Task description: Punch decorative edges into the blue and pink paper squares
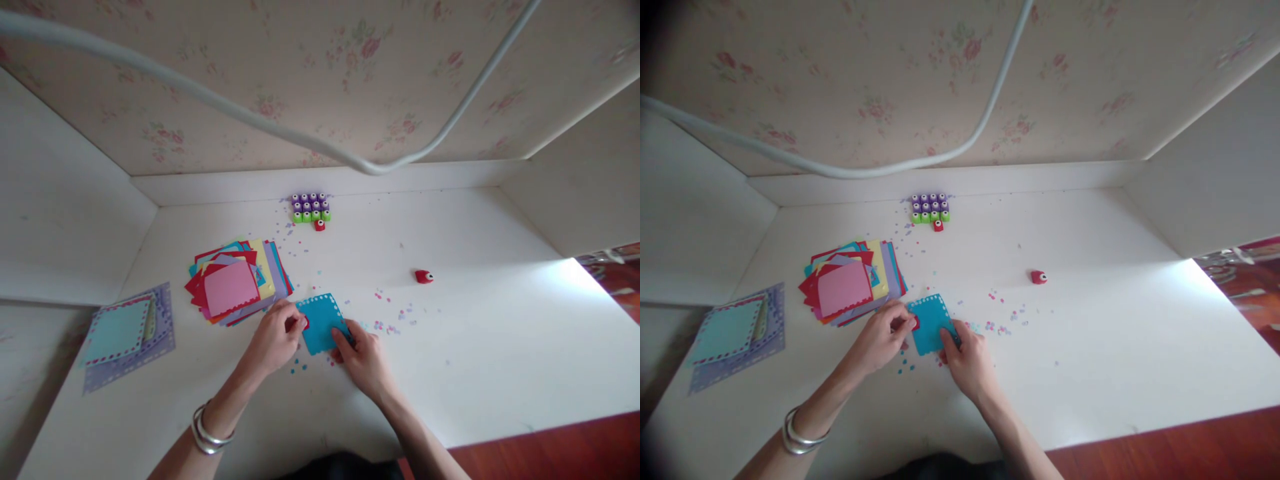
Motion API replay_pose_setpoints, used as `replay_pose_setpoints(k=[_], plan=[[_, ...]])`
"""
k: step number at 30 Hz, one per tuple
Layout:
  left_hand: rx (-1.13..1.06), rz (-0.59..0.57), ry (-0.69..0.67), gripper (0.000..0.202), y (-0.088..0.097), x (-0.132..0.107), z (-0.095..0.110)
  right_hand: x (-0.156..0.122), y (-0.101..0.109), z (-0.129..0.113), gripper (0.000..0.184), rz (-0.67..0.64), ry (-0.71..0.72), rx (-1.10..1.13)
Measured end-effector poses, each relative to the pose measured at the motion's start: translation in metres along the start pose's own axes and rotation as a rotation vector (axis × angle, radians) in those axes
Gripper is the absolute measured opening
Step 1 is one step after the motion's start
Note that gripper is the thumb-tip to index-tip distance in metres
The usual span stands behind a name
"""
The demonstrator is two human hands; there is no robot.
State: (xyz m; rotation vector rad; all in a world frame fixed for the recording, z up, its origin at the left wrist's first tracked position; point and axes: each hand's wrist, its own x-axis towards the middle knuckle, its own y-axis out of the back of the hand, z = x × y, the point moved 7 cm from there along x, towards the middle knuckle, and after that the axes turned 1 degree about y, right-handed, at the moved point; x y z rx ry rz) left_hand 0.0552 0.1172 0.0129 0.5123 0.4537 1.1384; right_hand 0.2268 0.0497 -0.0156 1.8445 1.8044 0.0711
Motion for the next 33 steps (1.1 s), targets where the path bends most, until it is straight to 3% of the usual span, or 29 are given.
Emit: replay_pose_setpoints(k=[7, 14, 18, 21, 24, 33], plan=[[-0.186, 0.008, 0.061, 0.02, 0.005, -0.012, -0.005, 0.0, 0.001, 0.005, 0.028, 0.002, -0.033, 0.088], [-0.01, 0.094, -0.036, 0.021, 0.014, -0.025, -0.001, 0.0, 0.0, 0.005, 0.027, 0.014, -0.022, 0.072], [0.046, 0.072, -0.049, 0.021, 0.009, -0.033, -0.004, 0.001, -0.001, 0.004, 0.028, 0.016, -0.012, 0.059], [0.146, 0.099, -0.088, 0.033, 0.004, -0.035, -0.003, 0.001, -0.001, 0.003, 0.028, 0.016, -0.005, 0.043], [0.232, 0.136, -0.158, 0.027, 0.001, -0.034, 0.002, 0.001, -0.001, 0.004, 0.029, 0.022, -0.012, 0.058], [0.124, 0.171, -0.121, 0.024, 0.004, -0.038, -0.005, 0.002, 0.002, 0.013, 0.032, 0.052, -0.083, 0.258]])
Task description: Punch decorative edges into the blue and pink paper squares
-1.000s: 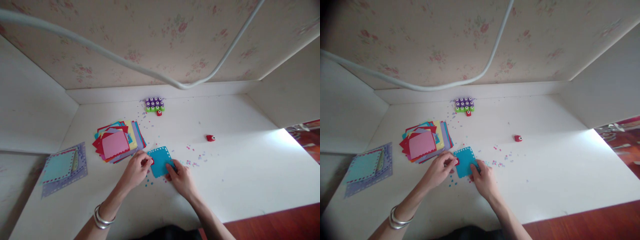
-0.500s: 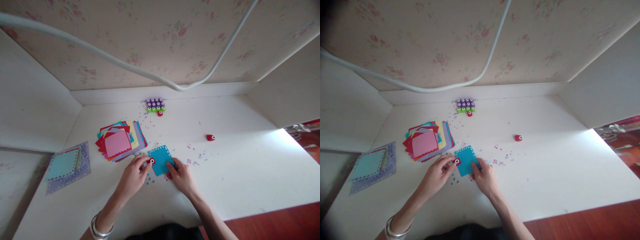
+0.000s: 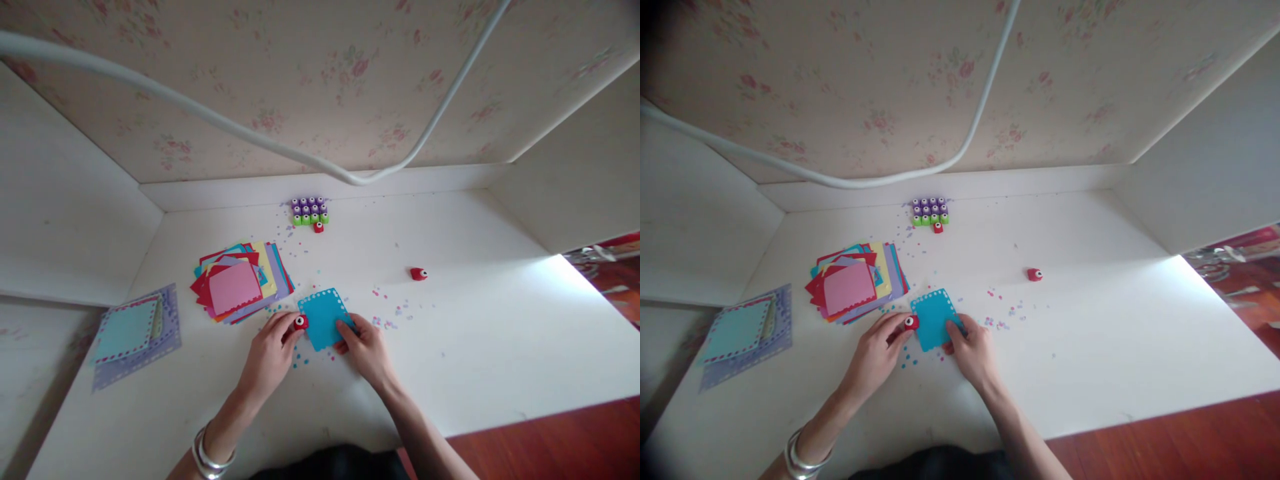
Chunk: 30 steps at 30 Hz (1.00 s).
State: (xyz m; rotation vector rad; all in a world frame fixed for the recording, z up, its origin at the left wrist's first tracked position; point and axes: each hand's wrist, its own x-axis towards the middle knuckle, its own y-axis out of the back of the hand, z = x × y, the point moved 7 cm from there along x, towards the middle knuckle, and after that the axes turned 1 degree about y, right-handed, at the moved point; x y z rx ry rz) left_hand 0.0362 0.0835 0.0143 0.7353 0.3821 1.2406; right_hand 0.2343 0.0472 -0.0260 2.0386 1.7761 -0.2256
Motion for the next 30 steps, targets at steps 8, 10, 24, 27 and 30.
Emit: replay_pose_setpoints(k=[8, 10, 24, 27, 30], plan=[[-0.082, 0.027, 0.082, 0.027, 0.001, -0.005, -0.016, 0.004, 0.01, 0.009, 0.034, 0.004, -0.051, 0.098], [-0.172, 0.017, 0.15, 0.027, 0.001, -0.006, -0.022, 0.005, 0.011, 0.007, 0.034, -0.013, -0.044, 0.057], [-0.702, -0.11, 0.554, 0.045, -0.004, -0.018, -0.021, -0.012, 0.022, -0.039, 0.035, 0.139, 0.307, -0.349], [-0.558, -0.135, 0.359, 0.035, -0.008, -0.015, -0.005, -0.021, -0.002, -0.033, 0.038, -0.132, 0.183, -0.037], [-0.409, -0.071, 0.146, 0.027, -0.009, -0.014, 0.015, -0.03, -0.017, -0.033, 0.042, -0.261, 0.145, 0.1]])
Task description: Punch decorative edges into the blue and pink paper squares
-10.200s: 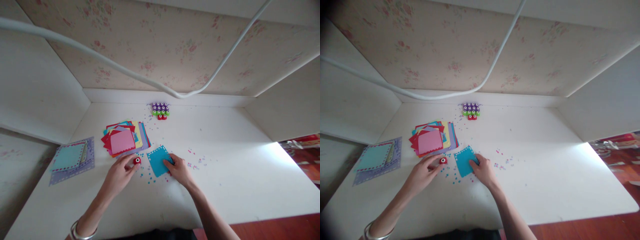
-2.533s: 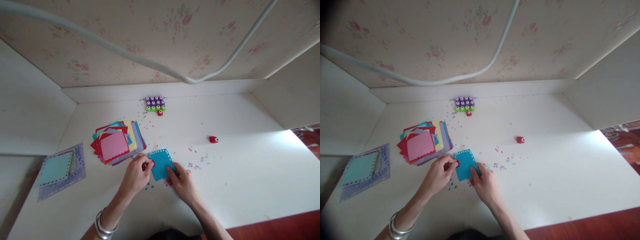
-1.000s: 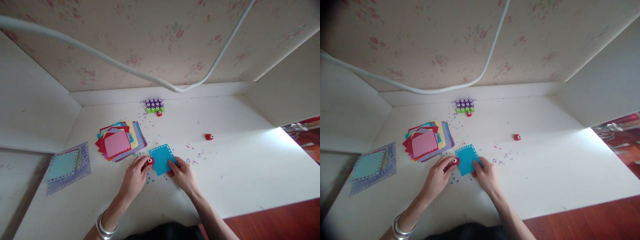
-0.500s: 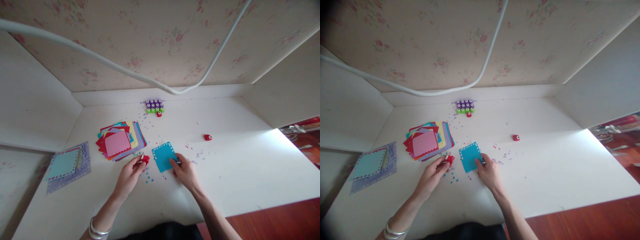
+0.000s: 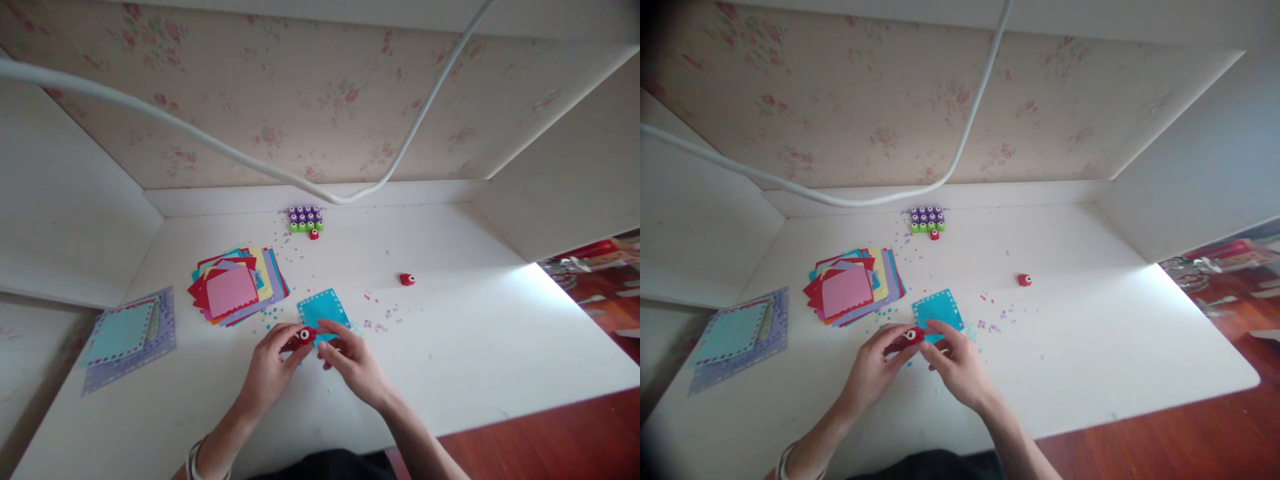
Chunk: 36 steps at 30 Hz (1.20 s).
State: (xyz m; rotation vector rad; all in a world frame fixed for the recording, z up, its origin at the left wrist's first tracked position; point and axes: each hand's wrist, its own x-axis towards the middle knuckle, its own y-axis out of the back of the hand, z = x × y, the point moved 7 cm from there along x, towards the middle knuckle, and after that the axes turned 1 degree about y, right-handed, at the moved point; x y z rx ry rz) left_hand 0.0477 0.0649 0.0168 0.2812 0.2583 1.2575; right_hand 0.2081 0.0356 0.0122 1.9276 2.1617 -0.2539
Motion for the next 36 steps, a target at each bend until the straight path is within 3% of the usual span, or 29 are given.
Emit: replay_pose_setpoints(k=[6, 11, 15, 18, 24, 27, 29, 32, 36], plan=[[0.393, 0.121, -0.344, 0.029, -0.013, -0.009, 0.027, -0.004, 0.004, 0.0, 0.036, 0.091, 0.086, -0.021], [0.548, 0.146, -0.484, 0.033, -0.031, -0.017, 0.037, -0.01, 0.005, 0.003, 0.029, 0.151, 0.105, 0.011], [0.535, 0.135, -0.524, 0.035, -0.042, -0.02, 0.041, -0.014, 0.019, 0.007, 0.027, 0.212, 0.097, 0.006], [0.544, 0.092, -0.499, 0.034, -0.042, -0.017, 0.037, -0.014, 0.055, 0.01, 0.032, 0.281, 0.097, 0.006], [0.72, 0.053, -0.489, 0.021, -0.026, -0.006, 0.023, -0.015, 0.187, 0.013, 0.042, 0.645, 0.066, -0.244], [0.773, 0.039, -0.515, 0.025, -0.024, -0.002, 0.018, -0.013, 0.237, 0.007, 0.036, 0.735, 0.017, -0.531], [0.792, 0.044, -0.524, 0.027, -0.024, 0.0, 0.015, -0.008, 0.255, 0.003, 0.031, 0.733, -0.027, -0.759], [0.804, 0.05, -0.533, 0.031, -0.024, 0.001, 0.011, 0.0, 0.266, 0.001, 0.033, 0.683, -0.066, -1.024], [0.804, 0.007, -0.545, 0.038, -0.023, 0.001, 0.005, 0.003, 0.272, 0.005, 0.039, 0.639, -0.006, -1.069]])
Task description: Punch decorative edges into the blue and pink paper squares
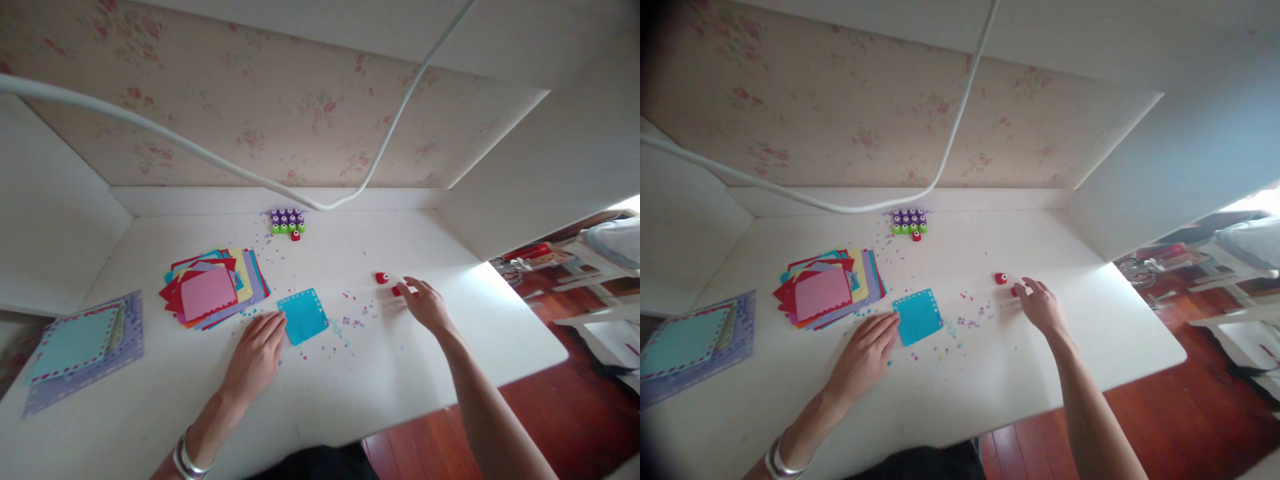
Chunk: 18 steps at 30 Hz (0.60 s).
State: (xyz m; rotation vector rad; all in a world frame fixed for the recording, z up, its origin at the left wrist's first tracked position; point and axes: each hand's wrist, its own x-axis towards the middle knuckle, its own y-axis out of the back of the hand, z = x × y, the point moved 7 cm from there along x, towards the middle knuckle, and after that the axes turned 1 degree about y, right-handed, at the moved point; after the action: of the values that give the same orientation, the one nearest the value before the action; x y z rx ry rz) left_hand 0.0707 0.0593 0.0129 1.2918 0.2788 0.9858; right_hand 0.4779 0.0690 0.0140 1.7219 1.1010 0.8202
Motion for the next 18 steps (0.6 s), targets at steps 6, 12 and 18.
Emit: replay_pose_setpoints(k=[6, 12, 18], plan=[[-0.088, 0.047, 0.111, 0.041, 0.0, -0.002, -0.015, -0.006, -0.008, -0.007, 0.034, -0.056, 0.204, 0.102], [-0.096, 0.088, 0.118, 0.024, 0.001, 0.0, -0.017, 0.002, -0.001, -0.006, 0.033, 0.081, 0.001, 0.057], [-0.069, 0.128, 0.123, 0.019, 0.006, -0.003, -0.018, 0.012, -0.009, -0.006, 0.038, 0.05, -0.115, 0.211]])
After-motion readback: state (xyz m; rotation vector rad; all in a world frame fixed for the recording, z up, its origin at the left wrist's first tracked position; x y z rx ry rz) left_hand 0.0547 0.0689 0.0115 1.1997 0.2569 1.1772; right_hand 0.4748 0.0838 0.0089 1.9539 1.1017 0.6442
